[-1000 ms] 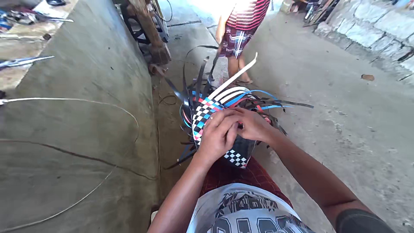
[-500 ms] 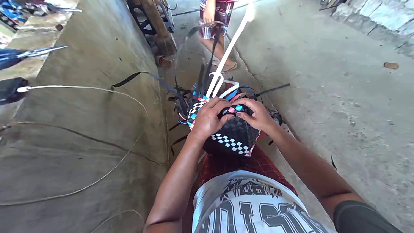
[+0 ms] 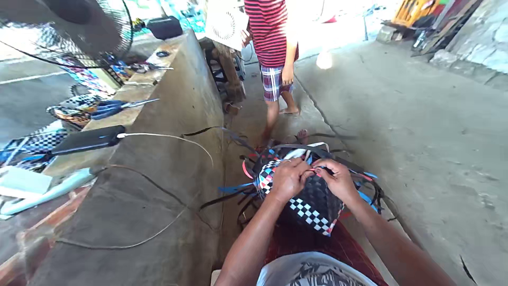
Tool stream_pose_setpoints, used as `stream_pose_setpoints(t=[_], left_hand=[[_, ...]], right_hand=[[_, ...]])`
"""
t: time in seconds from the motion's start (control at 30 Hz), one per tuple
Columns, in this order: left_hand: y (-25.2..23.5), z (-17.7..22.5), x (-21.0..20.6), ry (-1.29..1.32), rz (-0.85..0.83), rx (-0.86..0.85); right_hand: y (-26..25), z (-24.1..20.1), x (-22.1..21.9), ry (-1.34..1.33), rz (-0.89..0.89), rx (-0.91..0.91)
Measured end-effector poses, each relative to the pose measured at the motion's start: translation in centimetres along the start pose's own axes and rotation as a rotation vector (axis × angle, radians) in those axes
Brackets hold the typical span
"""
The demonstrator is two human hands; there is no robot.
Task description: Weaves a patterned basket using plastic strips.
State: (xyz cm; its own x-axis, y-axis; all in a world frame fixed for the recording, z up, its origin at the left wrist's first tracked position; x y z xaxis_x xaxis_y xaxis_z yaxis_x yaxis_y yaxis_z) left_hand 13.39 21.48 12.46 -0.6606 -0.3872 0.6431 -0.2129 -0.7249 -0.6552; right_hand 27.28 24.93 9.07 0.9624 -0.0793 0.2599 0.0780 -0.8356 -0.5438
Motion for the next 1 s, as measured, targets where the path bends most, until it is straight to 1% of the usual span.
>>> stream_pose_setpoints(t=[0.07,0.17,0.23,0.3,0.37,0.4,0.5,0.57,0.63,0.73,0.83,0.97,1.0], left_hand=[[0.1,0.4,-0.2,-0.023,0.025,-0.021],[0.1,0.4,-0.3,-0.028,-0.005,0.003],[-0.1,0.1,0.0,-0.019,-0.055,0.037],[-0.3,-0.7,0.9,-0.029,-0.149,0.104],[0.1,-1.9,2.0,-0.066,-0.223,0.168],[0.4,-2.6,2.3,-0.074,-0.232,0.19],[0.8,-3.7,2.3,-0.07,-0.178,0.191],[0.6,-3.7,2.0,-0.064,-0.157,0.197],[0.5,-3.7,1.8,-0.058,-0.142,0.185],[0.7,-4.0,1.9,-0.062,-0.112,0.147],[1.0,-4.0,1.7,-0.075,-0.077,0.121],[1.6,-4.0,0.1,-0.077,-0.115,0.193],[1.4,-3.8,0.1,-0.08,-0.102,0.176]], right_hand=[[0.2,-0.1,0.2,0.056,0.038,-0.027],[0.2,-0.2,0.0,0.095,0.036,-0.048],[-0.2,0.1,-0.4,0.1,-0.033,-0.079],[-0.9,-0.1,-0.7,0.129,-0.138,-0.101],[-1.6,-0.8,-0.4,0.235,-0.221,-0.07],[-1.8,-1.3,-0.2,0.305,-0.24,-0.028],[-1.3,-3.1,-1.8,0.5,-0.285,0.123],[-0.6,-4.0,-3.9,0.498,-0.293,0.196],[-0.3,-3.9,-5.1,0.44,-0.255,0.213],[-0.9,-3.4,-5.3,0.372,-0.211,0.191],[-1.0,-3.5,-5.4,0.372,-0.199,0.162],[-0.4,-2.1,-5.0,0.396,-0.209,0.127],[-0.5,-1.9,-5.1,0.389,-0.224,0.126]])
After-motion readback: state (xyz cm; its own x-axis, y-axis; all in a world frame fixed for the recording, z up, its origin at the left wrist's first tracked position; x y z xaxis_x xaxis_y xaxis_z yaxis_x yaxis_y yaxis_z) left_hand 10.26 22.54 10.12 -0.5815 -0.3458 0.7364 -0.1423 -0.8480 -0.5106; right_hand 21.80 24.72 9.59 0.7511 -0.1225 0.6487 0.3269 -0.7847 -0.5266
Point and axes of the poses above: each hand's wrist, its own y-axis away from the middle knuckle, its own x-axis out of the back of the hand, z = x × y, the point moved 9 cm from there along -y, towards the middle knuckle, and after that the axes turned 9 degrees about z, right-handed, at the moved point
